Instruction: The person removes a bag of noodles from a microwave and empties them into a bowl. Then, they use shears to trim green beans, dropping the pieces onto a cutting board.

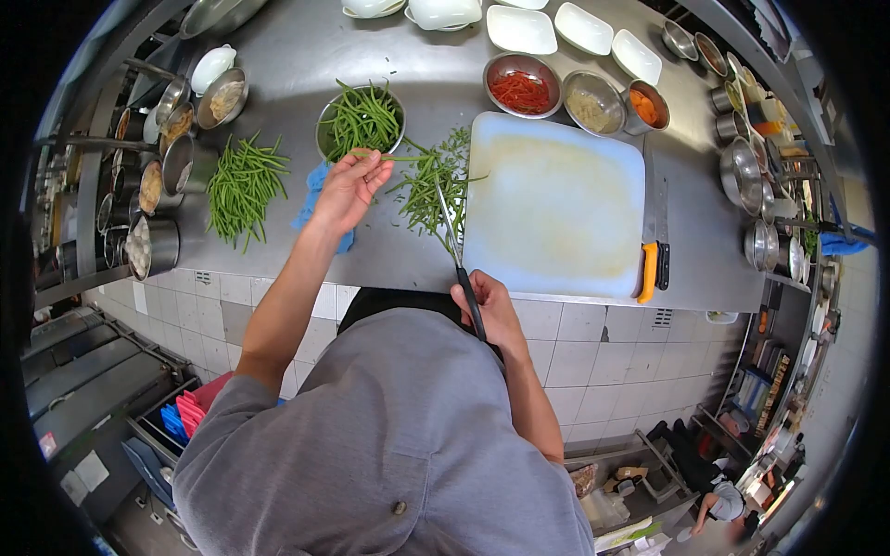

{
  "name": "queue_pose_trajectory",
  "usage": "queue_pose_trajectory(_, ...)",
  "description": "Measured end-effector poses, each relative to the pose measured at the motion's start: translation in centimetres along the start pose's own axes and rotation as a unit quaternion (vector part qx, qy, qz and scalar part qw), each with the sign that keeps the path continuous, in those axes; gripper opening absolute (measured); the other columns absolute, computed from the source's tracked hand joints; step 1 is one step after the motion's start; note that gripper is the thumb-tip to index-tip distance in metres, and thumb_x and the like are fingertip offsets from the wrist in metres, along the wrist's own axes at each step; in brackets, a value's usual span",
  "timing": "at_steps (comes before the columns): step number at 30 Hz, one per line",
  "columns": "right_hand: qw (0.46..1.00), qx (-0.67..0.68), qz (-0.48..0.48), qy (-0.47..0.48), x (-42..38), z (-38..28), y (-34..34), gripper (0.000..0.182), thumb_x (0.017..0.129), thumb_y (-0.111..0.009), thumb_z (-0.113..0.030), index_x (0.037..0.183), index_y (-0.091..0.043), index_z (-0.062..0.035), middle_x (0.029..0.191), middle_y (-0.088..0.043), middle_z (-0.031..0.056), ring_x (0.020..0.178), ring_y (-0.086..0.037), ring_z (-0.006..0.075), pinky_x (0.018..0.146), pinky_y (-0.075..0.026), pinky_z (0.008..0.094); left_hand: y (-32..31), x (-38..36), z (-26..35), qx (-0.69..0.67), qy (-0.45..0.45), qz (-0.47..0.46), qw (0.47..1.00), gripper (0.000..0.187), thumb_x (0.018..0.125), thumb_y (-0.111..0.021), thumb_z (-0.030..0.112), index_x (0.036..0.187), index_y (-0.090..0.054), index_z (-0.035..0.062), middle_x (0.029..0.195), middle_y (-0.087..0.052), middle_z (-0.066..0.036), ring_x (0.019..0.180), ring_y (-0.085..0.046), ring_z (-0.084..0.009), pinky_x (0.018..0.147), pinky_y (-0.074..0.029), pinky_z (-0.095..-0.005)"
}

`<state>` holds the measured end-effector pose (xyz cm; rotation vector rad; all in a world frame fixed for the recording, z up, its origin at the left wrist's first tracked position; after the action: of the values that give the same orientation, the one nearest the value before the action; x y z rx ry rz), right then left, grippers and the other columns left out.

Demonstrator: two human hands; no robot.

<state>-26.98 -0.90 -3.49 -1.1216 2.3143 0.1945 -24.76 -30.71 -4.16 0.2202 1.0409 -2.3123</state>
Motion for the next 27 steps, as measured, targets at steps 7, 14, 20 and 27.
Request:
queue_pose_trajectory(7, 1.0, 0.0, -0.013, 0.007, 0.4, -0.2, -0.5, 0.043, 0.091, -0.073, -0.042, 0.077, -0.049, -0.0089, 0.06, -0.047, -0.0048, 0.048, -0.049, 0.0052, 0.043, -0.038, 0.0214, -0.1, -1.1, -0.6, 0.014, -0.005, 0.0, 1.0, 0.007, 0.095, -0.063, 0.004, 0.1, -0.058, 0.005, 0.103, -0.069, -0.017, 0.094, -0.07, -0.0227, 0.084, -0.059, -0.0319)
queue_pose_trajectory(14, 1.0, -0.011, -0.012, -0.005, 0.4, -0.1, -0.3, 0.043, 0.09, -0.074, -0.042, 0.077, -0.05, -0.0087, 0.06, -0.047, -0.0046, 0.048, -0.049, 0.005, 0.044, -0.038, 0.0211, 0.7, -1.4, -0.7, 0.015, -0.033, 0.017, 0.999, 0.008, 0.095, -0.064, 0.004, 0.1, -0.058, 0.005, 0.102, -0.069, -0.017, 0.093, -0.07, -0.0221, 0.083, -0.059, -0.0315)
queue_pose_trajectory(20, 0.999, -0.019, -0.017, -0.019, 0.2, -0.4, -0.6, 0.043, 0.091, -0.073, -0.041, 0.076, -0.049, -0.009, 0.06, -0.047, -0.0047, 0.048, -0.049, 0.0049, 0.044, -0.038, 0.0213, 1.0, -1.4, -0.8, 0.045, -0.043, 0.034, 0.997, 0.01, 0.094, -0.066, 0.004, 0.099, -0.057, 0.0047, 0.101, -0.069, -0.016, 0.089, -0.07, -0.0208, 0.081, -0.059, -0.0308)
queue_pose_trajectory(27, 0.998, -0.04, 0.012, -0.039, 0.5, 0.2, -0.5, 0.048, 0.089, -0.074, -0.045, 0.071, -0.047, -0.0105, 0.056, -0.046, -0.0048, 0.044, -0.047, 0.005, 0.042, -0.036, 0.0217, 1.1, -1.5, -1.8, 0.12, -0.061, 0.015, 0.991, 0.011, 0.094, -0.067, 0.005, 0.099, -0.058, 0.0052, 0.1, -0.07, -0.014, 0.088, -0.07, -0.0192, 0.08, -0.059, -0.0308)
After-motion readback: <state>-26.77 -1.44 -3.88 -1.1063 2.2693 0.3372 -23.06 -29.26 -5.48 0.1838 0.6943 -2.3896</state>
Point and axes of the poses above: each hand's wrist, its own x-axis towards the middle knuckle, its own y-axis out of the back of the hand, z = x × y, the point moved 5 cm from there along x, towards the middle knuckle
